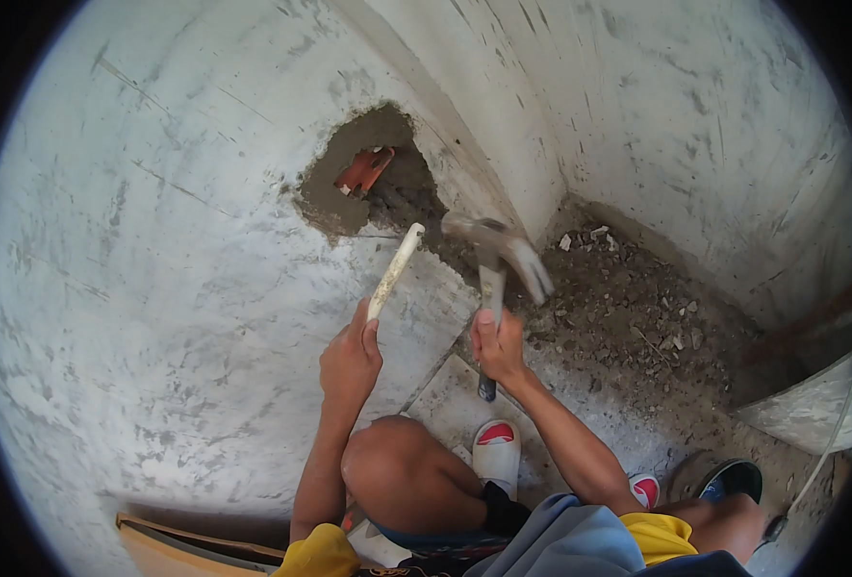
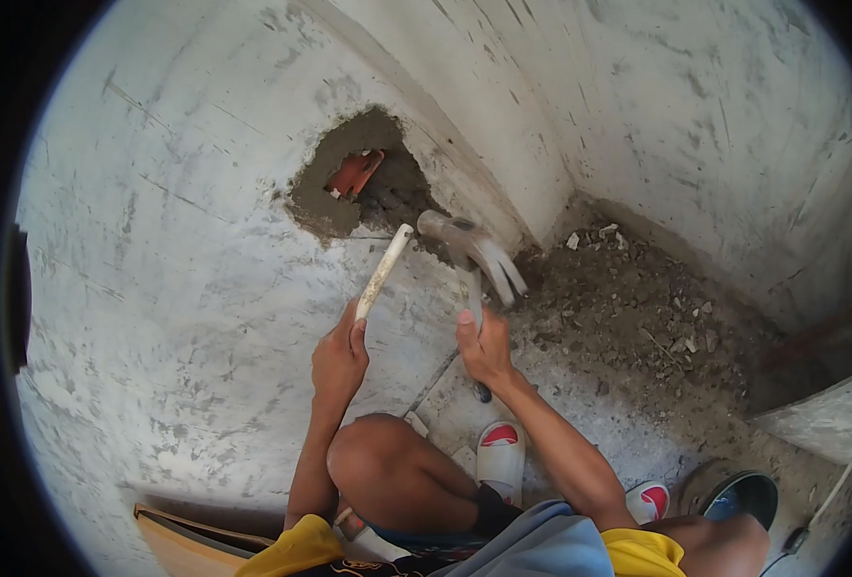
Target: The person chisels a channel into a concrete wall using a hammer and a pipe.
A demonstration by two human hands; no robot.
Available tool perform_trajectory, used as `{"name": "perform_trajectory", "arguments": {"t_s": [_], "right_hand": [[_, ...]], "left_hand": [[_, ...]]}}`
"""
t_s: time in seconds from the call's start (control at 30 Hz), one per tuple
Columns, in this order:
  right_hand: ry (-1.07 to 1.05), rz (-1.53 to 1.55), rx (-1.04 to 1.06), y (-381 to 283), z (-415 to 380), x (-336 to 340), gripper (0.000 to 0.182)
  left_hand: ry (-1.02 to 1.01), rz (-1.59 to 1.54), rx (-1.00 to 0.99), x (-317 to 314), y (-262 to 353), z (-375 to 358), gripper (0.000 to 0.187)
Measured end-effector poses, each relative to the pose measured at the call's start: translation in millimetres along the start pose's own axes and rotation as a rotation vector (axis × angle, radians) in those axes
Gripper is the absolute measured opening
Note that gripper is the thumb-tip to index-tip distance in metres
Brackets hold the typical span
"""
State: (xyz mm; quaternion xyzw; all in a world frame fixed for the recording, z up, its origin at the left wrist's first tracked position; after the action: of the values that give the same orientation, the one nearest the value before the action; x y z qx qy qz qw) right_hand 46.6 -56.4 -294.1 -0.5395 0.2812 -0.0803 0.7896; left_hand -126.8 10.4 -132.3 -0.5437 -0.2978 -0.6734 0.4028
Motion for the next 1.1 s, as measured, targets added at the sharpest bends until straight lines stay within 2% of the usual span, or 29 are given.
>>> {"name": "perform_trajectory", "arguments": {"t_s": [0.07,0.13,0.17,0.23,0.27,0.33,0.43,0.57,0.67,0.73,0.77,0.83,0.9,1.0,1.03,1.07,1.1], "right_hand": [[0.010,0.073,0.045,-8,-9,-6,0.056],[0.130,0.440,0.311,-22,-13,-11,0.056],[0.127,0.440,0.314,-16,-9,-12,0.056],[0.004,-0.150,0.027,13,4,-19,0.058],[0.015,-0.156,0.030,15,3,-11,0.058],[-0.015,-0.195,-0.164,25,8,1,0.060],[0.105,-0.031,-0.002,15,0,4,0.060],[0.117,0.178,0.068,-16,7,3,0.063],[0.136,0.053,0.166,-22,13,11,0.062],[0.045,-0.050,0.061,-13,14,11,0.056],[0.045,-0.050,0.080,-16,16,8,0.056],[0.114,-0.038,0.189,-37,16,10,0.060],[0.155,-0.062,0.171,-31,15,13,0.061],[0.169,-0.234,0.169,-54,13,27,0.051],[0.223,-0.351,0.281,-61,13,32,0.044],[0.228,-0.354,0.307,-69,11,35,0.042],[0.225,-0.358,0.339,-77,10,38,0.045]], "left_hand": [[-0.028,-0.001,0.031,-2,-2,0,0.038],[-0.030,0.009,0.029,-3,-3,-1,0.038],[-0.019,0.012,0.022,-2,-2,0,0.039],[-0.013,0.042,0.005,-3,-2,3,0.039],[-0.010,0.072,-0.010,-6,-1,4,0.039],[0.007,0.028,-0.032,-14,-7,2,0.040],[0.001,-0.031,-0.012,-16,-9,10,0.041],[-0.087,-0.115,0.019,-12,-11,3,0.040],[-0.099,-0.234,-0.049,-6,-3,-4,0.040],[-0.120,-0.286,-0.080,2,2,-8,0.039],[-0.152,-0.341,-0.111,4,5,-10,0.038],[-0.197,-0.410,-0.147,11,9,-13,0.036],[-0.226,-0.458,-0.182,20,18,-16,0.036],[-0.240,-0.650,-0.222,13,21,-13,0.037],[-0.233,-0.710,-0.227,5,18,-10,0.037],[-0.225,-0.767,-0.319,-14,6,-7,0.041],[-0.428,-0.751,0.039,-10,7,-15,0.043]]}}
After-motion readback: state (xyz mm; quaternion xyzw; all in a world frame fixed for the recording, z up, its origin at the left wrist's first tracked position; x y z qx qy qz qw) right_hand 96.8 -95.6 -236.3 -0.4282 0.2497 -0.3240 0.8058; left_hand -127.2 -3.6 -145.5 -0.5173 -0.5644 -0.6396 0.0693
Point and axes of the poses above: each hand's wrist, its own z-axis towards the middle knuckle, its own x-axis out of the back of the hand, y = z × x, the point moved 6 cm from there along z, towards the middle knuckle, and after that the axes turned 3 degrees about -y, right-handed, at the moved point
